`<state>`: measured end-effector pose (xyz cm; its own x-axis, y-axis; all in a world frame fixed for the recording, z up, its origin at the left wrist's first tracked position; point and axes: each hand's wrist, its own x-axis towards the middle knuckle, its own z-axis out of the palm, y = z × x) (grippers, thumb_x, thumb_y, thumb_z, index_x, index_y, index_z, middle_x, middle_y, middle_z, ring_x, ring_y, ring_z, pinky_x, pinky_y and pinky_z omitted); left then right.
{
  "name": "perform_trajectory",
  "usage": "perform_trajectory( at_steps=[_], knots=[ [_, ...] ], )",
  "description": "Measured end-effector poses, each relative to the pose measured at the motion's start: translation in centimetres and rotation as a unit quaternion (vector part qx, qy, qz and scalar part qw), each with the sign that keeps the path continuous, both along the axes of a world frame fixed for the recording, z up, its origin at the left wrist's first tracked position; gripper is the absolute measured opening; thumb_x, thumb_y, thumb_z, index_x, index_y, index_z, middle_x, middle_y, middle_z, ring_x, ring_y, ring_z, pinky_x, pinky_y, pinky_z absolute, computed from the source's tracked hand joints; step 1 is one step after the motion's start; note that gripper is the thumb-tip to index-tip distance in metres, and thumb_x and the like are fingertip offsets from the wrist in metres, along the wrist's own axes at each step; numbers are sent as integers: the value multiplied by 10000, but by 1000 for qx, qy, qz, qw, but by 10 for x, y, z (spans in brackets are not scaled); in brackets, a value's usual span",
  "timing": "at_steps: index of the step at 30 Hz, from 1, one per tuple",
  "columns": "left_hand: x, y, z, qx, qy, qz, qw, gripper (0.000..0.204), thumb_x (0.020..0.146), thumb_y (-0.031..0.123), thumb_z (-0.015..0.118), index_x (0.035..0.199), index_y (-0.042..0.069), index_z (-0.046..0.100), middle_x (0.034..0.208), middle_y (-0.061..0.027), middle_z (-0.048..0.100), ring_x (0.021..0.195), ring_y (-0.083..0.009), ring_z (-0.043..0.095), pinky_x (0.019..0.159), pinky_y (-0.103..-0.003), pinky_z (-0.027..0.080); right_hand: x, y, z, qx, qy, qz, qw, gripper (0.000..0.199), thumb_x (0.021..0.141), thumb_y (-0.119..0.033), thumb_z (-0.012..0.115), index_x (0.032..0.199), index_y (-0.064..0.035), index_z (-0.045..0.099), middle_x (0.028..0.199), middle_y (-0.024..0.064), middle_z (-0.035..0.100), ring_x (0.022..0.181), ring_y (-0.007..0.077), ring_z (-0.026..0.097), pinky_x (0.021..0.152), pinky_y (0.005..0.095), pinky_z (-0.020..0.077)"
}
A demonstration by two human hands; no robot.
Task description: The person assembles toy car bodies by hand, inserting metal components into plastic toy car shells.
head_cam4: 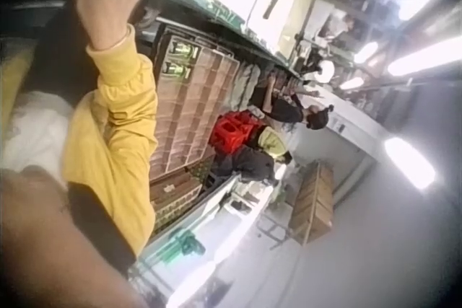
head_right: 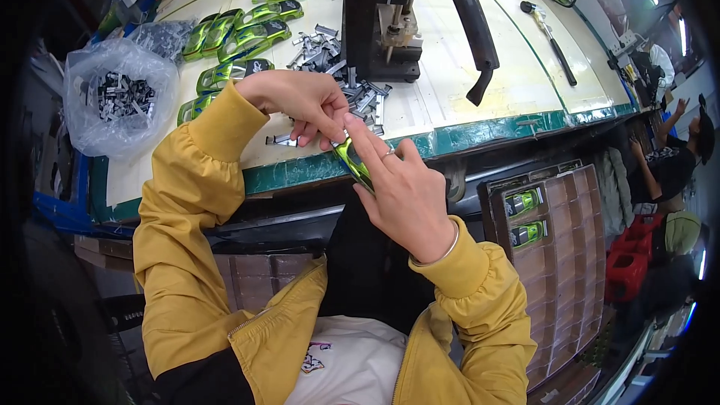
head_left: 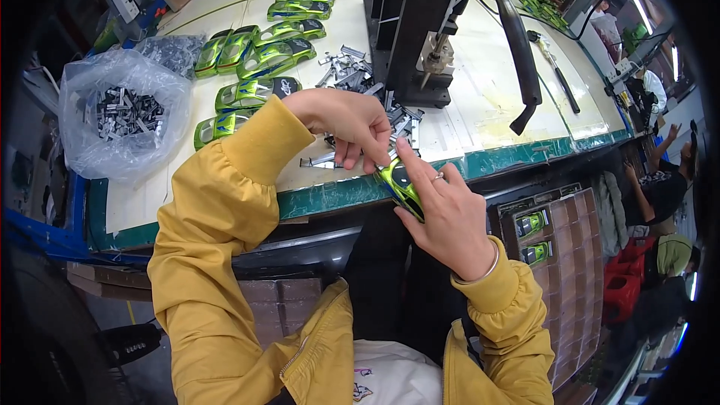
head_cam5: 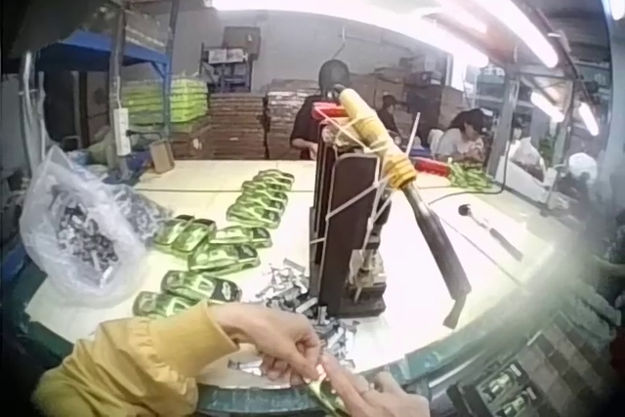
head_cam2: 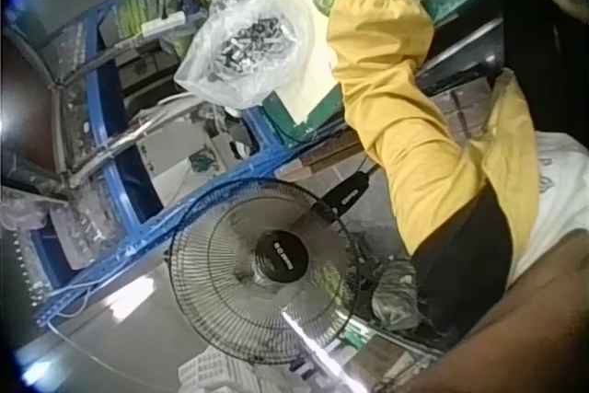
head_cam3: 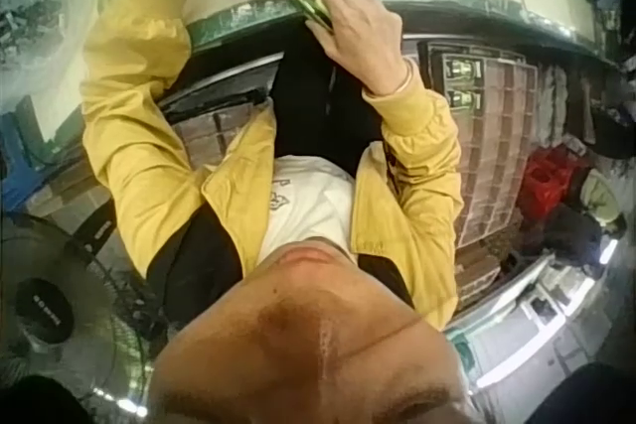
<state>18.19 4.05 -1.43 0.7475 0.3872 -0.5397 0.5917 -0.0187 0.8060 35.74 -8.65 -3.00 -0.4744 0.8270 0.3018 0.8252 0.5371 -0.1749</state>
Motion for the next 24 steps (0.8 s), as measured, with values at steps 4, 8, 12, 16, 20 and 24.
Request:
perform_trajectory(
  at_steps=[4,8,12,16,20,24],
  knots=[
    [3,-8,9,57,38,2,998,186,747,170,609,741,-9,559,619,-70,594,454,-116,557,392,-206,440,-3,1,3,7,-28,24,999,803,595,-130,682,1297,-149,293,1211,-27,446,692,201,452,467,252,429],
    [1,-9,13,86,64,12,994,165,732,144,608,732,-12,554,596,-67,590,444,-116,553,380,-210,431,-7,2,9,-11,-57,21,998,793,594,-132,681,1290,-136,301,1249,-44,406,699,205,445,478,249,434],
    [-4,-8,15,104,44,7,994,173,725,145,618,736,-16,553,606,-66,594,437,-109,548,371,-208,422,-6,2,2,17,-38,16,999,711,601,-117,666,1246,-119,367,1232,-29,425,697,217,446,489,255,443],
    [-20,-2,29,102,-3,70,992,155,719,135,630,738,-8,575,623,-54,604,420,-92,525,367,-189,396,0,1,-8,61,-6,28,998,606,616,-99,645,1186,-118,441,1209,-6,449,688,225,449,490,257,446],
    [-29,-3,5,461,-142,89,871,131,658,136,669,739,40,630,654,-46,593,583,-131,562,537,-262,441,4,-13,-3,70,45,44,996,588,619,-102,645,1175,-138,455,1221,0,450,665,223,440,516,255,434],
    [-16,-10,-17,603,-114,84,785,130,646,154,667,730,66,623,757,-42,552,728,-207,549,620,-306,447,23,-39,-6,6,313,46,949,620,659,-101,645,1229,-55,406,1284,105,385,796,234,500,727,272,428]
  ],
)
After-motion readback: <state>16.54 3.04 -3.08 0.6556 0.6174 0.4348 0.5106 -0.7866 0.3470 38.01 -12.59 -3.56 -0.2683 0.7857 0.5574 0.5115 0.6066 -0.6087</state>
